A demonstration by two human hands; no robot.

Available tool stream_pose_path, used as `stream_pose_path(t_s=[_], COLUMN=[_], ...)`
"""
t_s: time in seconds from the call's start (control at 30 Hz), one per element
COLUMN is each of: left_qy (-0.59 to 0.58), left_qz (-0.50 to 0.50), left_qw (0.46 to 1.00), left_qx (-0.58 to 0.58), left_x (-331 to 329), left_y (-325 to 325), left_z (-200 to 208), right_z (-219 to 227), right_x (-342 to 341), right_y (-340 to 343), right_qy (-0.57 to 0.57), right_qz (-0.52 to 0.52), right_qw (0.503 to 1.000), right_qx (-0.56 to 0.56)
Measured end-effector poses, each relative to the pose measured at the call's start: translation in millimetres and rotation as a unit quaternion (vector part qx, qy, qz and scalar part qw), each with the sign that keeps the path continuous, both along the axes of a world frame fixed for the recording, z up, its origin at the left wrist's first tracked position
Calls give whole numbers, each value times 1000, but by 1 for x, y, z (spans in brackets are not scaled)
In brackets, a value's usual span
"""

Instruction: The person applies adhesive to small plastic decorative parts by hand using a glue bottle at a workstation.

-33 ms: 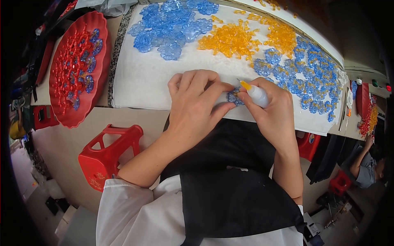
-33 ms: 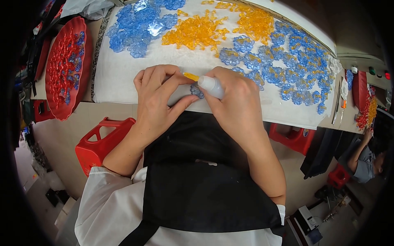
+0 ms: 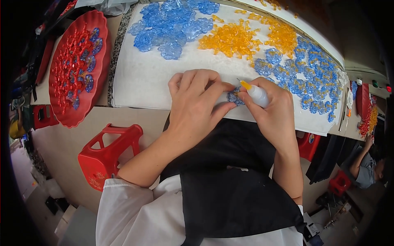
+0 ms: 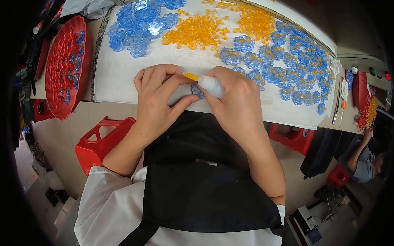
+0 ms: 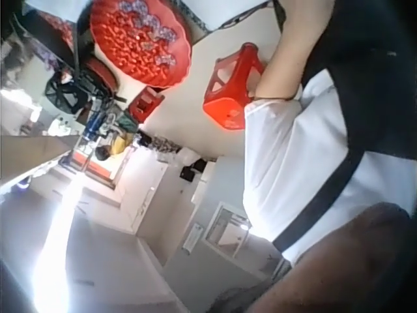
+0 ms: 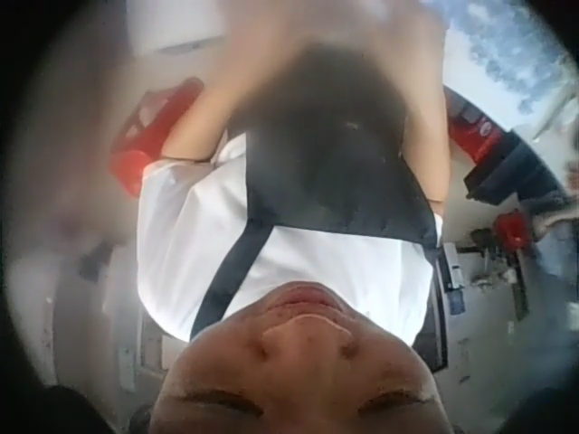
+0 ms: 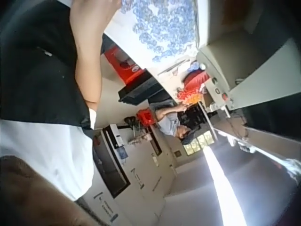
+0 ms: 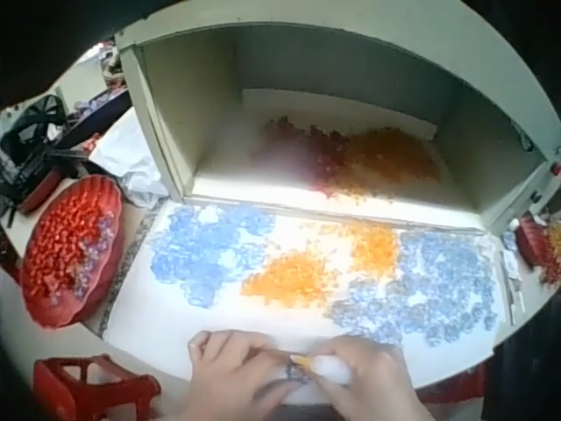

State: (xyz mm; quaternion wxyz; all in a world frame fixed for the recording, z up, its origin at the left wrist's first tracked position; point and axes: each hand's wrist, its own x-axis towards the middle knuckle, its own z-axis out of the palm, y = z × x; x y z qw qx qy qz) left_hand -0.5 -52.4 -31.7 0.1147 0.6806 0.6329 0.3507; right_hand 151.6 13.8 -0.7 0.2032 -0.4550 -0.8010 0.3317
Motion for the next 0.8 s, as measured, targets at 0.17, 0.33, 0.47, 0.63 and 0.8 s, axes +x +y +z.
stream_pose_path(t_s=[0.17,0.33,0.47,0.63,0.8], left_qy=[-3,-3,-3,-3,-3], left_qz=[2,1,3,3,3], left_qw=[1000,1000,1000,1000,1000], left_qx=[3,2,5,6,6], left_x=[0,0,1,1,1], left_y=[0,-1,0,0,0], left_z=[-1,-1,-1,-1,0], right_z=[-1,0,-2,4,6], right_x=[0,-1,1,-3,-6], right_y=[1,1,2,3,1], right_qy=[-6,-9,-3,-21,-39], right_qz=[8,10,14,12,24], right_qw=[1000,1000,1000,999,999], right_qx=[3,-5,3,-27,-1])
